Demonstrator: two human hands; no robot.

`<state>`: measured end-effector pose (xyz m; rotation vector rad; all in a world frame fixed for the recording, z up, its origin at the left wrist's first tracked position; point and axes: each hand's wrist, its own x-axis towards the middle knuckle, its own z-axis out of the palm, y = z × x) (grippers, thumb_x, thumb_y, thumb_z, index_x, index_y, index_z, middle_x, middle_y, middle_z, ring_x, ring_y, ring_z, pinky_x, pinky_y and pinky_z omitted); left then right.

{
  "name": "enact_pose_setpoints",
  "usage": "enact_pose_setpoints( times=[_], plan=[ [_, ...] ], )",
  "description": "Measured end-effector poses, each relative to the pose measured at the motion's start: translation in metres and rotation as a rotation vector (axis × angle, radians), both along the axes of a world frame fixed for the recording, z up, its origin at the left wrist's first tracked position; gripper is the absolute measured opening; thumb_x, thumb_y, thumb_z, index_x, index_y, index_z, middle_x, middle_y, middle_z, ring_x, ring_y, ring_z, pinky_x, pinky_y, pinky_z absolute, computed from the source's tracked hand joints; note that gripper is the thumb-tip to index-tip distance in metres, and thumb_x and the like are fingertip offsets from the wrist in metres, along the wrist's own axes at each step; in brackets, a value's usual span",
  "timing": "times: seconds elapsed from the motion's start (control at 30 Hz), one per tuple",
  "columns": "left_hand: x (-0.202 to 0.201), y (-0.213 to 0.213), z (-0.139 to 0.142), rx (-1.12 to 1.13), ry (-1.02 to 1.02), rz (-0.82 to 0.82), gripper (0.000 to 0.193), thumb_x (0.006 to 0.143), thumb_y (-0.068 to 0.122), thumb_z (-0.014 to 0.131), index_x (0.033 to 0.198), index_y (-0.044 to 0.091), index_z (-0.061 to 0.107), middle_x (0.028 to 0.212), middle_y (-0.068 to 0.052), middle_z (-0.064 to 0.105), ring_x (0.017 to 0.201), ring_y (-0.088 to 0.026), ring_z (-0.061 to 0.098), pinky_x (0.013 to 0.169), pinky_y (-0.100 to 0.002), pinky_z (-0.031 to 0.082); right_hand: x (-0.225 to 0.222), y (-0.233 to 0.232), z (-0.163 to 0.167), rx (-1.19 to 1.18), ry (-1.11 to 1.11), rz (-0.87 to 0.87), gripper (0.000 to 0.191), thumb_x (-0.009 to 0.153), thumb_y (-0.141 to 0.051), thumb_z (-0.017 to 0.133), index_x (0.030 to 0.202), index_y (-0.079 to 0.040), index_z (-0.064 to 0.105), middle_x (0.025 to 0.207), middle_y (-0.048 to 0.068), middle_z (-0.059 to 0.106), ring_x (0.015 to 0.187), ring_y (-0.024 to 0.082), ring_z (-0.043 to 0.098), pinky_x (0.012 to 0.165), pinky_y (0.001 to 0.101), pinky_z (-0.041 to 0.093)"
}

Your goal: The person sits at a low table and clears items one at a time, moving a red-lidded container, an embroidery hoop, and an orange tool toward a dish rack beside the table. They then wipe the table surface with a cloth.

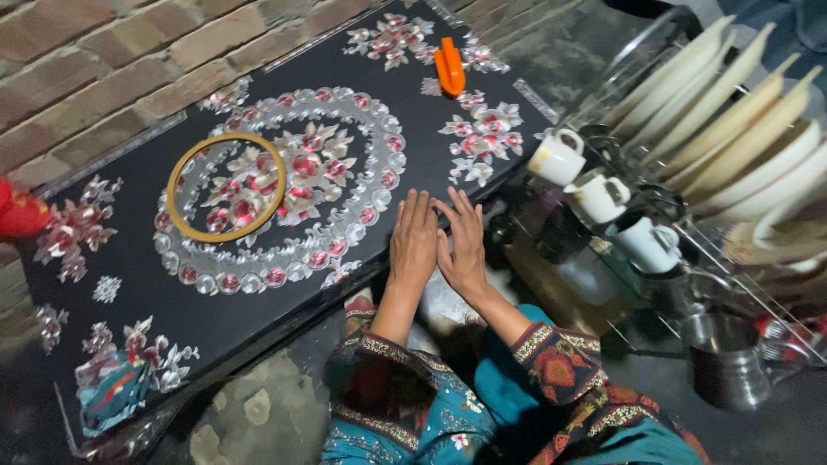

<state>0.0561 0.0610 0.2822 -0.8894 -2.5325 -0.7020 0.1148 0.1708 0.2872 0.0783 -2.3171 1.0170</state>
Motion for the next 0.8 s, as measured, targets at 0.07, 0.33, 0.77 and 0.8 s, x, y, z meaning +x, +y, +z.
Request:
enact_pose_setpoints(
  times=[0.07,0.33,0.77,0.8],
  plan=[
    [-0.012,-0.015,-0.006,0.011,-0.026,0.010,0.050,0.084,0.006,0.065,0.130,-0.009,0.059,0.143,-0.025,0.055,0.141,-0.043,0.045,0.119,-0.053,0.035,-0.010,-0.013,-0.012,-0.008,0.011,0.015,0.049,0.096,-0.006,0.057,0.144,-0.005,0.053,0.161,0.019,0.041,0.154,0.040,0.033,0.127,0.0586,0.018],
    [-0.056,-0.079,-0.038,-0.018,-0.017,0.181,0.050,0.083,-0.002,0.064,0.132,-0.006,0.059,0.143,-0.023,0.057,0.140,-0.043,0.047,0.119,-0.051,0.035,-0.049,-0.056,-0.054,0.012,0.059,0.103,0.051,0.096,-0.005,0.059,0.146,-0.004,0.049,0.161,0.020,0.040,0.154,0.040,0.034,0.127,0.0554,0.025],
    [-0.118,-0.198,-0.075,-0.027,-0.033,0.426,0.045,0.086,-0.001,0.057,0.131,-0.007,0.061,0.139,-0.024,0.059,0.137,-0.042,0.050,0.117,-0.051,0.037,-0.097,-0.129,-0.075,0.154,0.018,0.239,0.058,0.092,-0.004,0.062,0.148,-0.005,0.047,0.161,0.019,0.040,0.153,0.039,0.034,0.126,0.0543,0.025],
    [-0.122,-0.208,-0.076,-0.036,-0.038,0.445,0.045,0.086,-0.001,0.056,0.131,-0.007,0.061,0.139,-0.023,0.060,0.137,-0.042,0.050,0.117,-0.051,0.037,-0.100,-0.137,-0.076,0.160,0.016,0.258,0.058,0.092,-0.004,0.062,0.149,-0.005,0.047,0.161,0.019,0.040,0.153,0.040,0.034,0.126,0.0546,0.025]
  ],
)
